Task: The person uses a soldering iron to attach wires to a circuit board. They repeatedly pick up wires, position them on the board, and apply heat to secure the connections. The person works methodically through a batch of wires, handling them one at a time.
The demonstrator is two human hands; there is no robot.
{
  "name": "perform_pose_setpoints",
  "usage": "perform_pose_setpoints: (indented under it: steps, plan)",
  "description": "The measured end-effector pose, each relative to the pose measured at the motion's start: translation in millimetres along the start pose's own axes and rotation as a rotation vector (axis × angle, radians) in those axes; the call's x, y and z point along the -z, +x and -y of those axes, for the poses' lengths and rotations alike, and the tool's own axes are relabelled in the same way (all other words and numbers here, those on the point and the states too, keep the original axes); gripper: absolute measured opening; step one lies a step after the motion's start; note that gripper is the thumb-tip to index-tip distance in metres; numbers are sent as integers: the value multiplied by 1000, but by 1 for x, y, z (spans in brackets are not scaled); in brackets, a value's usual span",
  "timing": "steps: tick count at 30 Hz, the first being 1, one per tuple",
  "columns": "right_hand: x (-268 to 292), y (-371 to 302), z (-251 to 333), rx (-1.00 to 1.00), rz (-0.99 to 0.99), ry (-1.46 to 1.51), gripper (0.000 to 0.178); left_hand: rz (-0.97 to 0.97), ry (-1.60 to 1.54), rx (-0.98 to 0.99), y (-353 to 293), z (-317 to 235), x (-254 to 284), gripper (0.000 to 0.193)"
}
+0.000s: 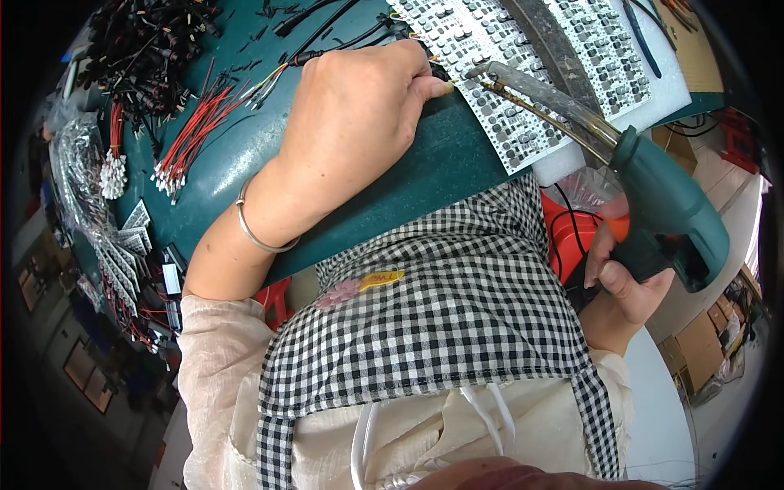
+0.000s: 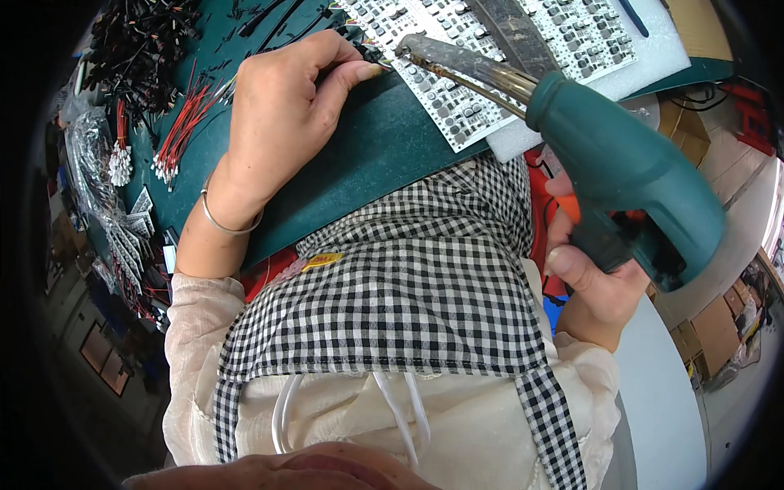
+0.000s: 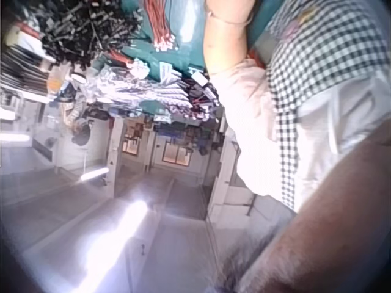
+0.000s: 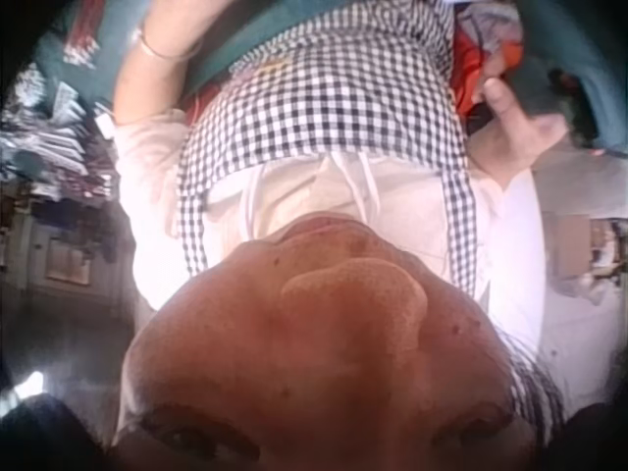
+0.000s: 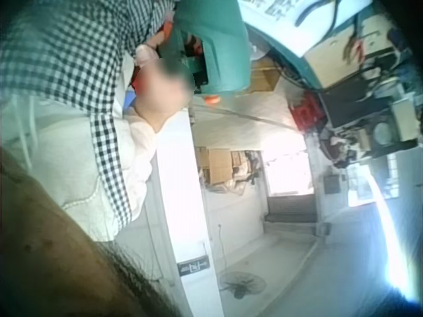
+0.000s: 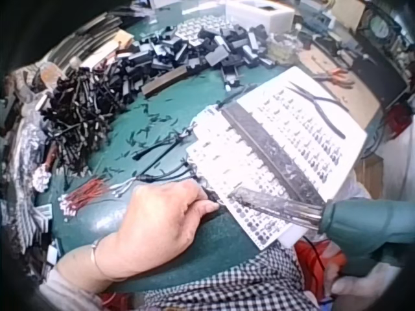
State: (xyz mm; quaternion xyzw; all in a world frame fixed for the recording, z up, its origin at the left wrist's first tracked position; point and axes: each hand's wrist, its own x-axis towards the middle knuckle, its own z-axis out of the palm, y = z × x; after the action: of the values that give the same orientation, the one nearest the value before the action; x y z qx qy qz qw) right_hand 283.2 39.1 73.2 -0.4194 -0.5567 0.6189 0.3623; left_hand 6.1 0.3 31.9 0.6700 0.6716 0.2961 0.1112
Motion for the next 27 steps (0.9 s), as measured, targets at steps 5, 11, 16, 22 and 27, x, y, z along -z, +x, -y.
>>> perform_pose_setpoints:
  steps: [5,11,16,22,27]
  plan:
    - [12,-4,-2,-85,57,63,66,-5,64,-26,-1,-1,0,11]
    - [12,-8,-3,-145,84,60,61,11,127,-22,-2,-2,1,11]
    - [3,-4,4,-170,99,-2,56,1,135,-45,-3,-1,0,12]
    - [4,-10,-6,-131,48,-20,58,3,151,-38,-3,-2,0,12]
    - [10,-11,-13,-93,41,-29,60,4,152,-43,-3,-3,-2,12]
